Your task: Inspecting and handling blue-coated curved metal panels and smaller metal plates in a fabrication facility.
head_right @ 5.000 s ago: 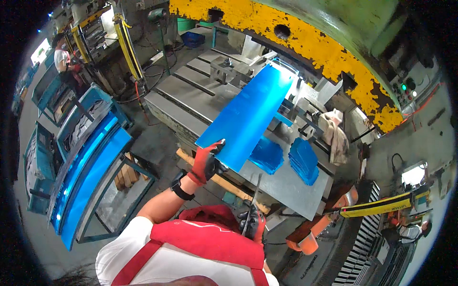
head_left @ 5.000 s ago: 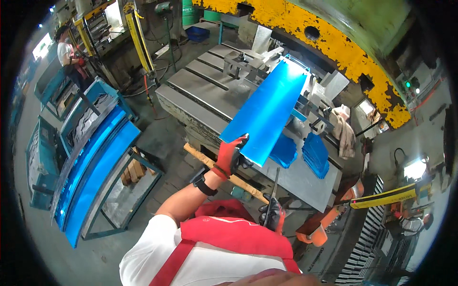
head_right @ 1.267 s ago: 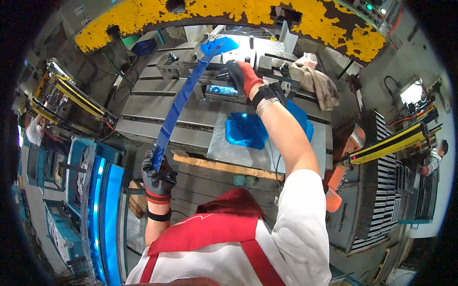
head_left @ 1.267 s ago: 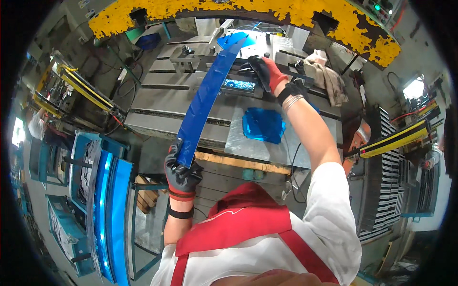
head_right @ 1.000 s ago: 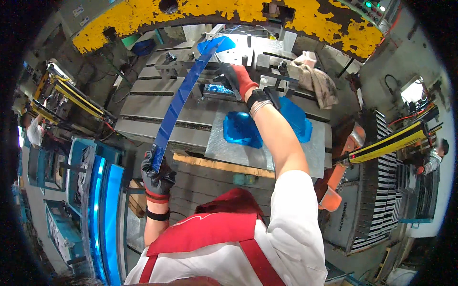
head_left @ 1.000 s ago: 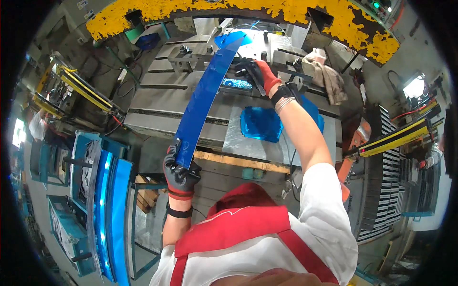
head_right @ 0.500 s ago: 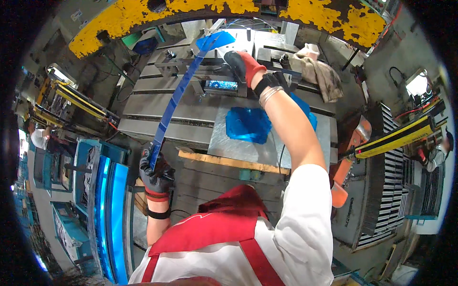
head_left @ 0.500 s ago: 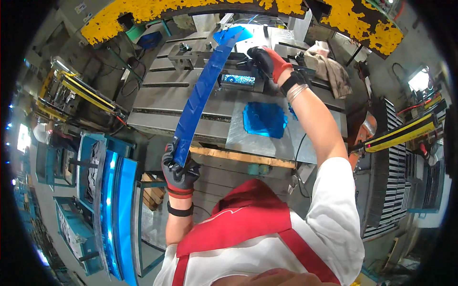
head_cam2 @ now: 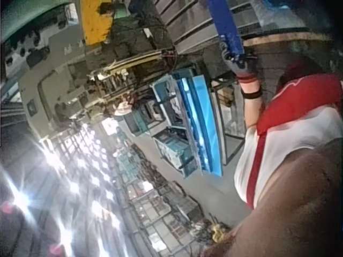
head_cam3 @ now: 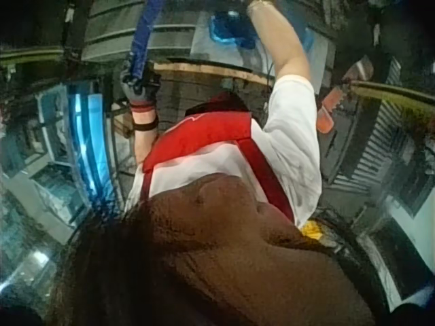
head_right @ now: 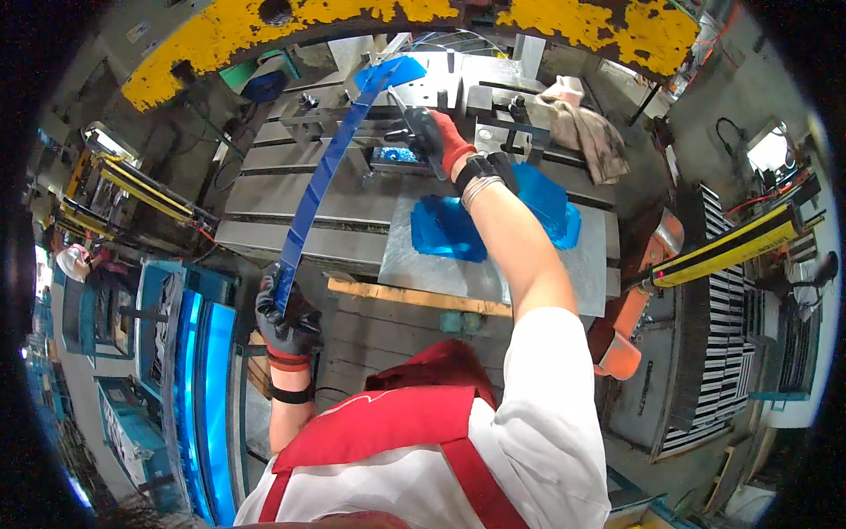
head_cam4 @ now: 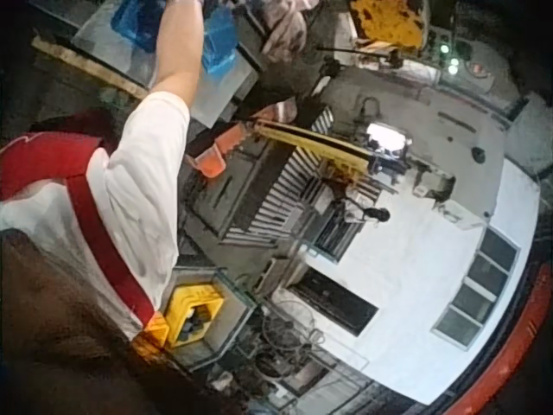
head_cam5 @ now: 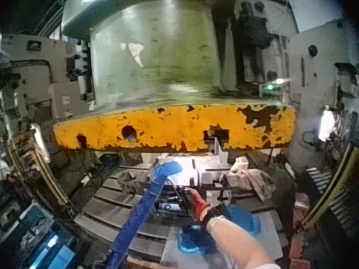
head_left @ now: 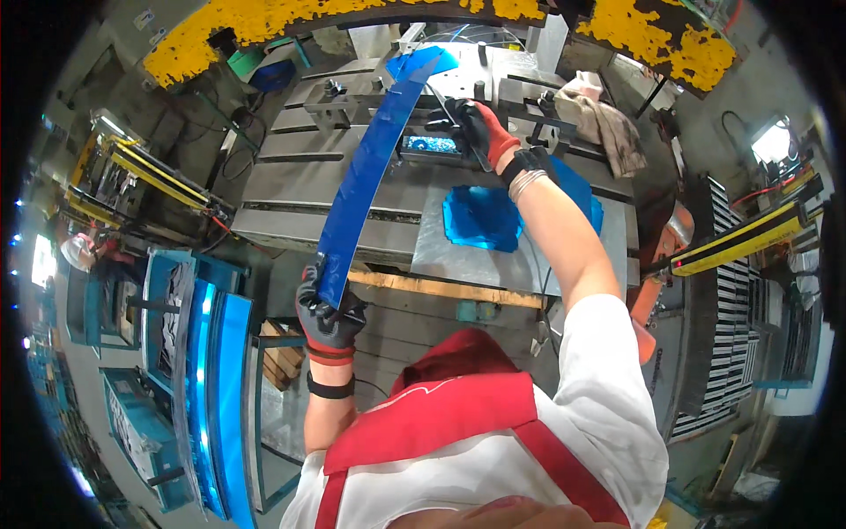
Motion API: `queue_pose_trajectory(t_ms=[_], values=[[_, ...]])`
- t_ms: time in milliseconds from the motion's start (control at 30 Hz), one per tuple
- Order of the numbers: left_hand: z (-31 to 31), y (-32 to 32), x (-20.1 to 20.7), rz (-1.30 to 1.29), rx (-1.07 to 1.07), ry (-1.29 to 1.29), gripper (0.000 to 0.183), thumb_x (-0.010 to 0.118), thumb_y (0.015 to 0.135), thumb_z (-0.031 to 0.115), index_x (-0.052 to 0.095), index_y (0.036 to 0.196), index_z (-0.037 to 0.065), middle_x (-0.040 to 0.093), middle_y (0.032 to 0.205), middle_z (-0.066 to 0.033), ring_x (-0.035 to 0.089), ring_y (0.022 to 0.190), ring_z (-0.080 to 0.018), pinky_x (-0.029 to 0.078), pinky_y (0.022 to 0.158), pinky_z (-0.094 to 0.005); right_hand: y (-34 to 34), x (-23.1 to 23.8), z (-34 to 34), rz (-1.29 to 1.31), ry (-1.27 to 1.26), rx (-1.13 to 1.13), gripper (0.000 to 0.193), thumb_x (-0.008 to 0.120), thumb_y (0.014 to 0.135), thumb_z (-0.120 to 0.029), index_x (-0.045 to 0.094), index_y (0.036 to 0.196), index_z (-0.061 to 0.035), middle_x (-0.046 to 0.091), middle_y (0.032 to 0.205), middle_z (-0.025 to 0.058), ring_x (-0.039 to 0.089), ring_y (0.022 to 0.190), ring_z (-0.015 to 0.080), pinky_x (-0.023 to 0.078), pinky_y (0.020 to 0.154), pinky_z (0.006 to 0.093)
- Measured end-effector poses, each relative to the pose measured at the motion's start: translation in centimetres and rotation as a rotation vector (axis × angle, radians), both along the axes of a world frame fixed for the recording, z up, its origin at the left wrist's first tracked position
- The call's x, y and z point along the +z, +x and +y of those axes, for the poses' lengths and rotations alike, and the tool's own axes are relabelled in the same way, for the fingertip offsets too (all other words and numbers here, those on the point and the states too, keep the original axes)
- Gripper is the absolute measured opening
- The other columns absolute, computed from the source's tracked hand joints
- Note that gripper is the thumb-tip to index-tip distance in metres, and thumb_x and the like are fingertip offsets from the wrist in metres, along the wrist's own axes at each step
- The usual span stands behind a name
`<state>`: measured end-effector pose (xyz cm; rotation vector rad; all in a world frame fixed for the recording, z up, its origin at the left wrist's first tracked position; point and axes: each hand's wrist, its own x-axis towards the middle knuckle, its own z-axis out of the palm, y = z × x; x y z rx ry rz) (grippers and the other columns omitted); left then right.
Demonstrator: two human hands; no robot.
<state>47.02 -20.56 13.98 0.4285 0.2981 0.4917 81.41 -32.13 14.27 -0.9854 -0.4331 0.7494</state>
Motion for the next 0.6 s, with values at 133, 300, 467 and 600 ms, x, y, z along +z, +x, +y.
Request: queue_pose_trajectory(t_ms=[133, 300, 467, 600], values=[[-0.9, 0.5, 1.6, 0.102, 0.059, 0.170, 0.015, 0.038, 0.083, 0.015, 0.049, 0.088, 0.006, 0.041, 0.046, 0.0026, 0.034, 0.027, -0.0061, 0.028, 0.025, -0.0177, -0.1, 0.1, 0.2, 0.002, -0.015, -0.011, 0.030, 0.049, 0.080, -0.038, 0.056, 0.097, -0.0146, 0.057, 0.081, -0.0003, 0.050, 0.065, 0.0111, 0.040, 0.053, 0.0232], [-0.5, 0.1, 1.5, -0.141, -0.137, -0.275, 0.012, 0.040, 0.081, 0.015, 0.051, 0.080, 0.011, 0.040, 0.045, 0.0020, 0.033, 0.028, -0.0051, 0.025, 0.028, -0.0159, -1.3, 0.0, 1.0, -0.318, -0.181, -0.190, 0.023, 0.046, 0.086, -0.027, 0.056, 0.090, -0.0060, 0.060, 0.080, 0.0024, 0.055, 0.060, 0.0096, 0.038, 0.046, 0.0205], [0.8, -0.5, -0.7, 0.045, -0.060, -0.023, 0.013, 0.040, 0.082, 0.018, 0.050, 0.082, 0.009, 0.040, 0.047, 0.0026, 0.034, 0.029, -0.0053, 0.026, 0.028, -0.0178, 0.2, -0.6, 2.7, -0.032, 0.004, -0.043, 0.029, 0.045, 0.084, -0.035, 0.052, 0.095, -0.0092, 0.060, 0.086, 0.0058, 0.050, 0.056, 0.0101, 0.038, 0.047, 0.0228], [0.0, 0.1, -0.2, 0.021, -0.049, -0.035, 0.015, 0.042, 0.081, 0.021, 0.050, 0.084, 0.009, 0.038, 0.048, 0.0041, 0.032, 0.031, -0.0056, 0.025, 0.029, -0.0206, 1.6, -1.4, 1.8, -0.177, -0.149, -0.149, 0.028, 0.045, 0.085, -0.035, 0.056, 0.093, -0.0104, 0.059, 0.090, 0.0043, 0.053, 0.066, 0.0099, 0.040, 0.055, 0.0208]])
